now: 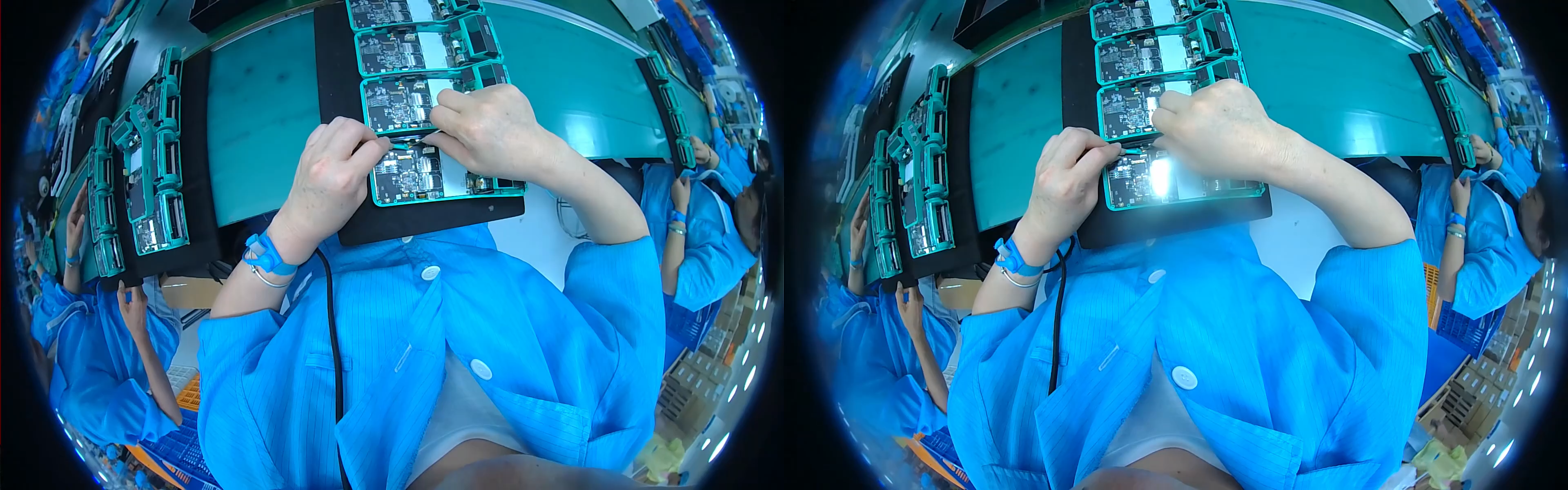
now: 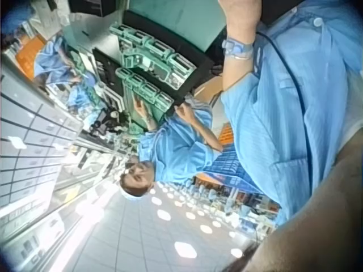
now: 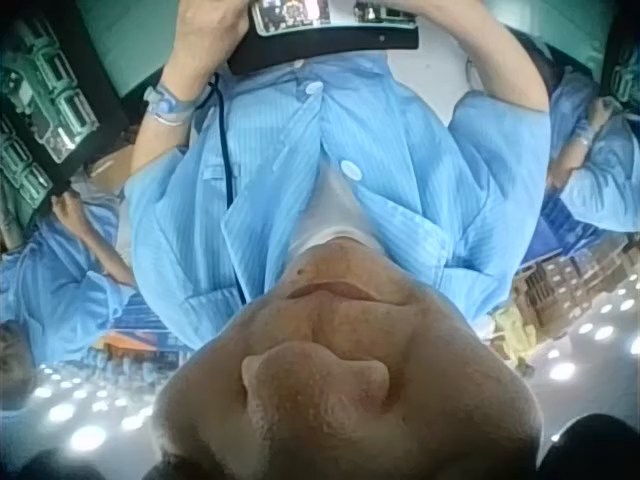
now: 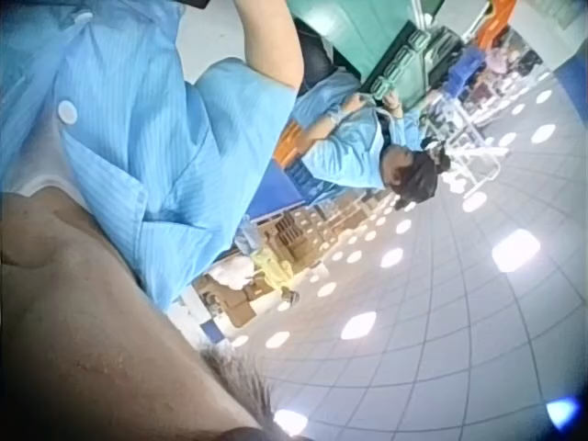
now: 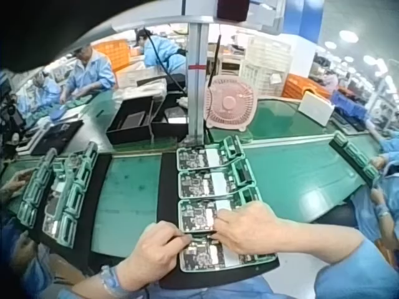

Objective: The person assembles small electronic components onto printed circuit boards by hand, taking components from a plastic tray and a blue crate and placing them onto the boards.

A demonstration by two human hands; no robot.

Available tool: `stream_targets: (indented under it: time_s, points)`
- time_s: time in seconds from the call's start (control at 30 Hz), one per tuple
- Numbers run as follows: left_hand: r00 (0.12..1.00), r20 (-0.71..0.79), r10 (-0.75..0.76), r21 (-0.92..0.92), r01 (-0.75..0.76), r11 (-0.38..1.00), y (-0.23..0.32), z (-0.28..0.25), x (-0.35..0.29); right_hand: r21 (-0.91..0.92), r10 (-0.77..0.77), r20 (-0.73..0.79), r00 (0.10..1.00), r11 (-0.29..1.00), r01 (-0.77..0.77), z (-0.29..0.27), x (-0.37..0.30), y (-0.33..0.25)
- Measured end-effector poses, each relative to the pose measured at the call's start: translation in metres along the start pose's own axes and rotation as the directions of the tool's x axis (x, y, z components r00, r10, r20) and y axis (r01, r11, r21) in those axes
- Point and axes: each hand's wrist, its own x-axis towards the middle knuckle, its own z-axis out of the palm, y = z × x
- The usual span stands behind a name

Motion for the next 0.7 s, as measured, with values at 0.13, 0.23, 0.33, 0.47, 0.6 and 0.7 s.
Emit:
stream_targets:
  time_s: [0.13, 0.23, 0.33, 0.47, 0.6, 0.7]
  points:
    - [1.0, -0.004, 0.003, 0.002, -0.003, 1.0, 0.0003, 0.0007, -0.0016, 0.002, -0.022, -0.011, 1.0, 1.0, 0.022, 0.0005, -0.0003, -0.0012]
    - [1.0, -0.008, 0.003, 0.003, -0.003, 1.0, 0.0005, 0.001, -0.0018, 0.002, 0.003, 0.037, 0.999, 1.0, -0.003, 0.0004, 0.0008, -0.001]
    - [1.0, -0.014, 0.005, 0.003, -0.005, 1.0, -0.0008, 0.002, -0.0024, 0.036, 0.019, 0.048, 0.999, 0.999, -0.021, -0.0004, 0.0019, 0.0006]
    - [1.0, -0.011, 0.006, -0.002, -0.006, 1.0, -0.0006, 0.0011, -0.0023, 0.09, 0.046, 0.062, 0.997, 0.995, -0.051, -0.0004, 0.0022, 0.0029]
    - [1.0, -0.018, 0.004, -0.008, -0.005, 1.0, 0.0, 0.0018, -0.0021, 0.097, 0.072, 0.069, 0.995, 0.992, -0.078, -0.0003, 0.0027, 0.0018]
    - [1.0, -0.023, 0.007, -0.006, -0.007, 1.0, -0.0006, 0.0023, -0.0023, 0.099, 0.08, 0.08, 0.994, 0.991, -0.088, -0.0004, 0.0033, 0.0022]
